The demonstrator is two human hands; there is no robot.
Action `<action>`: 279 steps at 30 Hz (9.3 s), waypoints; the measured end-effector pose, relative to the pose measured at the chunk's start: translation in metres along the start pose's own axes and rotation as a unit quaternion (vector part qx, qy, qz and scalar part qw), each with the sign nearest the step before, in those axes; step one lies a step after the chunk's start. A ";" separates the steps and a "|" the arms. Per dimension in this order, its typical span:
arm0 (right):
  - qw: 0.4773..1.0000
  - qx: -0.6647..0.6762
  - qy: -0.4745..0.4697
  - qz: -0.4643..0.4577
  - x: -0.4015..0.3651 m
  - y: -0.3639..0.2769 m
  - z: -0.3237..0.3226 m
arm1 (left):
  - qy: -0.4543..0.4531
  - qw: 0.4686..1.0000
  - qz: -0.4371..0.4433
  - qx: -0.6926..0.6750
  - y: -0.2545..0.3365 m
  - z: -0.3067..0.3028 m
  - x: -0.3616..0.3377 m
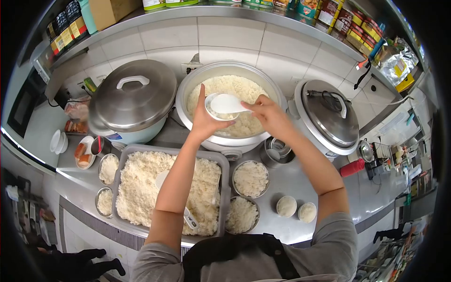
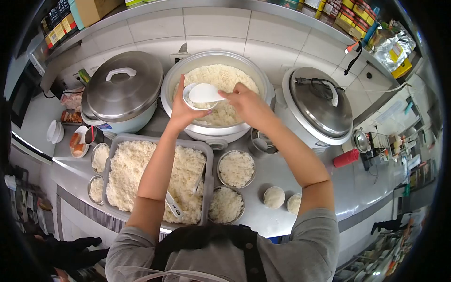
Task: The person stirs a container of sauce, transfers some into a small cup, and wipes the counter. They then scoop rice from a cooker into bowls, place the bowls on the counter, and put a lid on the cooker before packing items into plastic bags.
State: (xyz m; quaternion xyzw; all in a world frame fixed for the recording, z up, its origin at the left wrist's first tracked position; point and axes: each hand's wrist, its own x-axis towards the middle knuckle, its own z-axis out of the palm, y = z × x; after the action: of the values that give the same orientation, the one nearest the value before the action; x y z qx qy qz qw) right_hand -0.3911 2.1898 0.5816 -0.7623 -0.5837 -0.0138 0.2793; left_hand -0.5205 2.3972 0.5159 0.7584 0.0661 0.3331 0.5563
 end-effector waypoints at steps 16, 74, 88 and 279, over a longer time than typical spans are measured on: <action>0.995 0.040 0.072 0.054 -0.028 -0.037 0.022 | 0.054 0.980 0.167 0.091 0.005 -0.002 -0.031; 0.930 0.129 -0.244 0.245 0.169 0.241 0.076 | 0.263 0.963 -0.054 -0.028 -0.013 -0.017 -0.125; 0.979 -0.155 -0.027 0.129 0.086 0.011 0.013 | 0.228 0.965 -0.007 0.133 -0.043 0.027 0.036; 0.912 0.375 0.052 0.158 -0.079 -0.115 0.067 | 0.252 0.964 0.025 0.076 0.022 0.001 -0.129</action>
State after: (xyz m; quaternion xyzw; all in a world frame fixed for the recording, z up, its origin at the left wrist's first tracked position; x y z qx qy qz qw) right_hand -0.5397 2.1688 0.5451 -0.6822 -0.4026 0.2104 0.5729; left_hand -0.6253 2.3279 0.4794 0.6915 0.2103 0.5212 0.4538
